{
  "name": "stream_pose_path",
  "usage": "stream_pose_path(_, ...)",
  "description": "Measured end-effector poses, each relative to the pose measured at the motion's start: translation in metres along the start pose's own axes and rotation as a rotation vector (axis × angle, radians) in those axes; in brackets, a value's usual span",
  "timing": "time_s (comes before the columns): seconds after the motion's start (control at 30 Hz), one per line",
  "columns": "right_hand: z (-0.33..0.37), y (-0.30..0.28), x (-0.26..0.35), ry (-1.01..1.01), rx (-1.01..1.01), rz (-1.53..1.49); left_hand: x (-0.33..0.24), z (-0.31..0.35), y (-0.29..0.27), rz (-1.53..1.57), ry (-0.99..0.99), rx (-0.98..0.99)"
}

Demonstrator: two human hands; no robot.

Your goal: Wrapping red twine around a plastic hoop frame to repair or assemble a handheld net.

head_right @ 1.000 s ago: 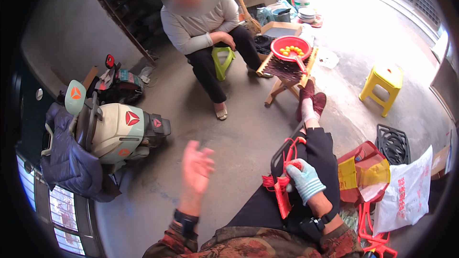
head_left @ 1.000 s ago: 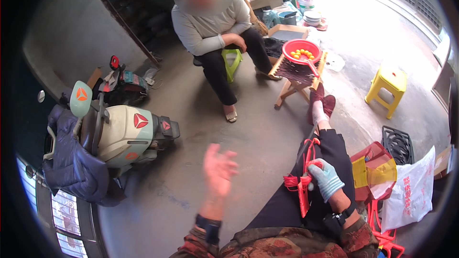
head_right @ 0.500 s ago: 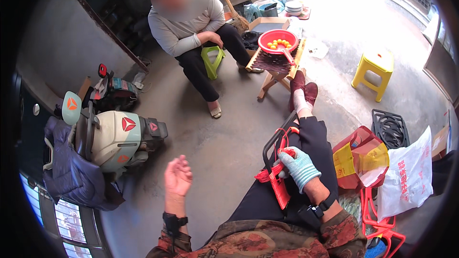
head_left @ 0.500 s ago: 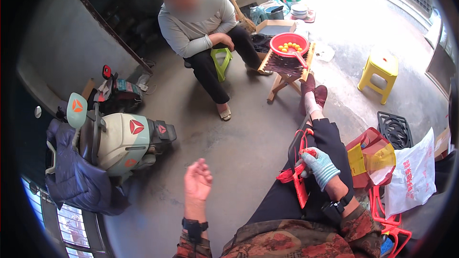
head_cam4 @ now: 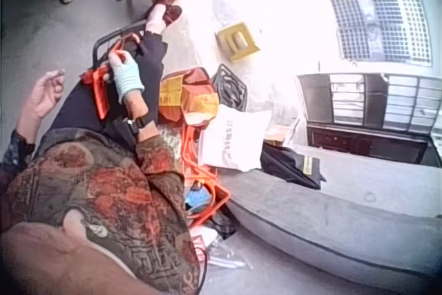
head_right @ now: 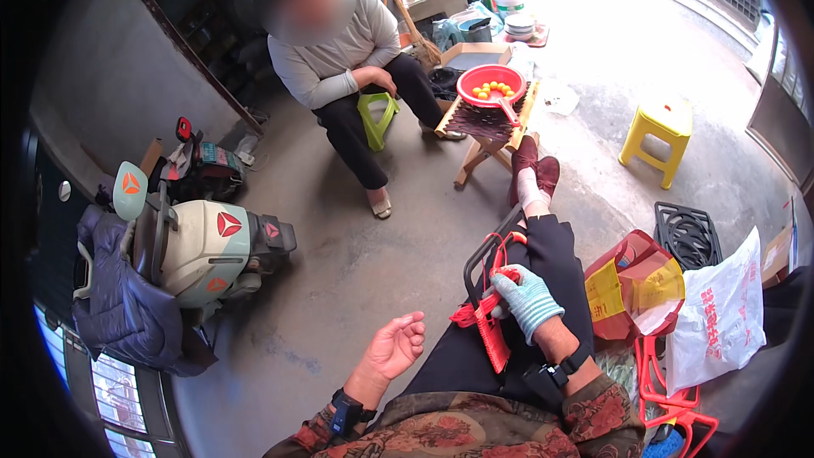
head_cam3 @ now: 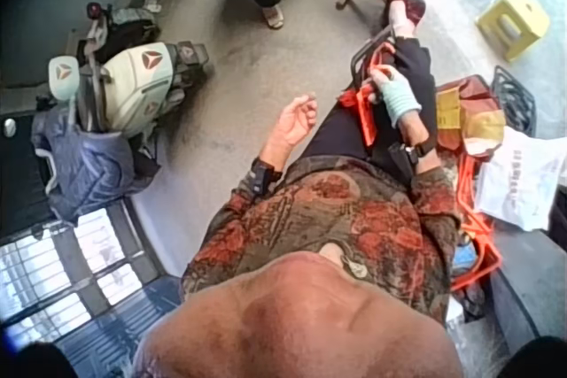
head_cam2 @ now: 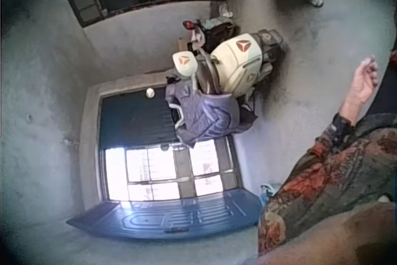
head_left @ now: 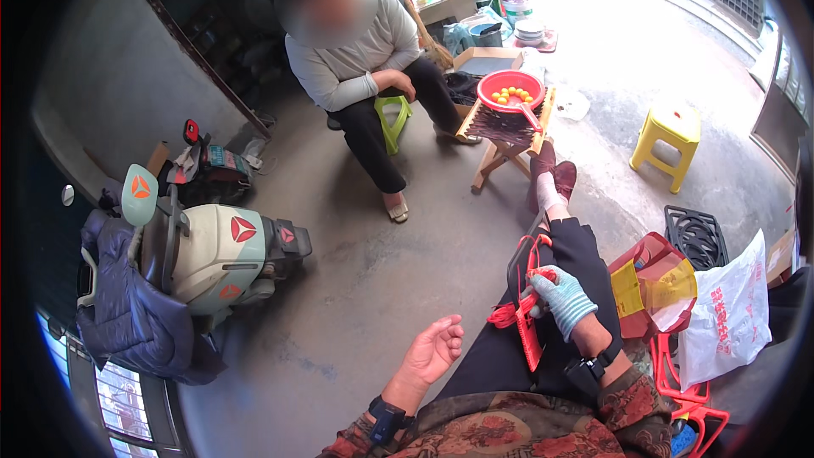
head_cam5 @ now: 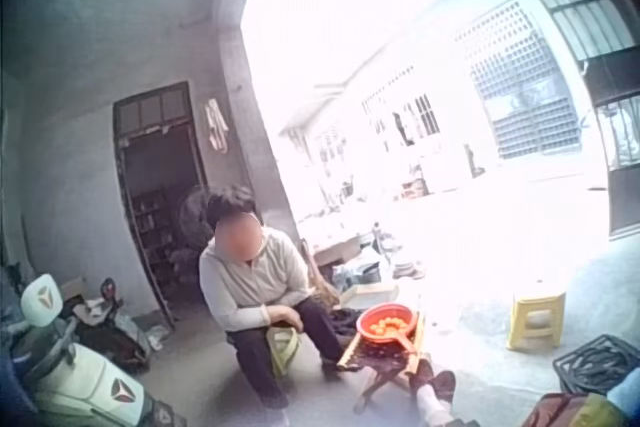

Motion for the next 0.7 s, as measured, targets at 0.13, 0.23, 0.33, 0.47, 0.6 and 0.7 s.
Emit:
stream_pose_path(0.13, -0.004, -0.002, -0.004, -0.009, -0.004, -0.004, -0.012, -0.002, 0.012, -0.085, 0.016, 0.056)
stream_pose_path(0.23, -0.006, 0.0, -0.003, 0.016, -0.008, 0.001, -0.061, -0.014, 0.044, -0.196, 0.156, 0.065)
stream_pose_path(0.33, -0.002, -0.001, -0.005, -0.003, -0.007, -0.016, -0.127, -0.026, 0.098, -0.268, 0.35, 0.095)
stream_pose_path(0.47, -0.003, -0.002, -0.009, -0.022, -0.032, -0.018, -0.141, -0.019, 0.131, -0.312, 0.378, 0.164)
stream_pose_path(0.6, -0.001, -0.002, -0.008, 0.013, -0.016, -0.008, -0.077, -0.021, 0.105, -0.304, 0.154, 0.167)
stream_pose_path(0.7, 0.002, -0.003, -0.009, -0.001, -0.018, -0.013, -0.021, -0.014, 0.081, -0.266, -0.027, 0.168)
Point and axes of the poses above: each hand's wrist, its own z-axis away from the middle knuckle, its own y-axis out of the palm, x = y × z, the point moved 7 cm from there along -z, towards the middle knuckle, and after that the axes turned 13 degrees about z, right-handed, at the moved point
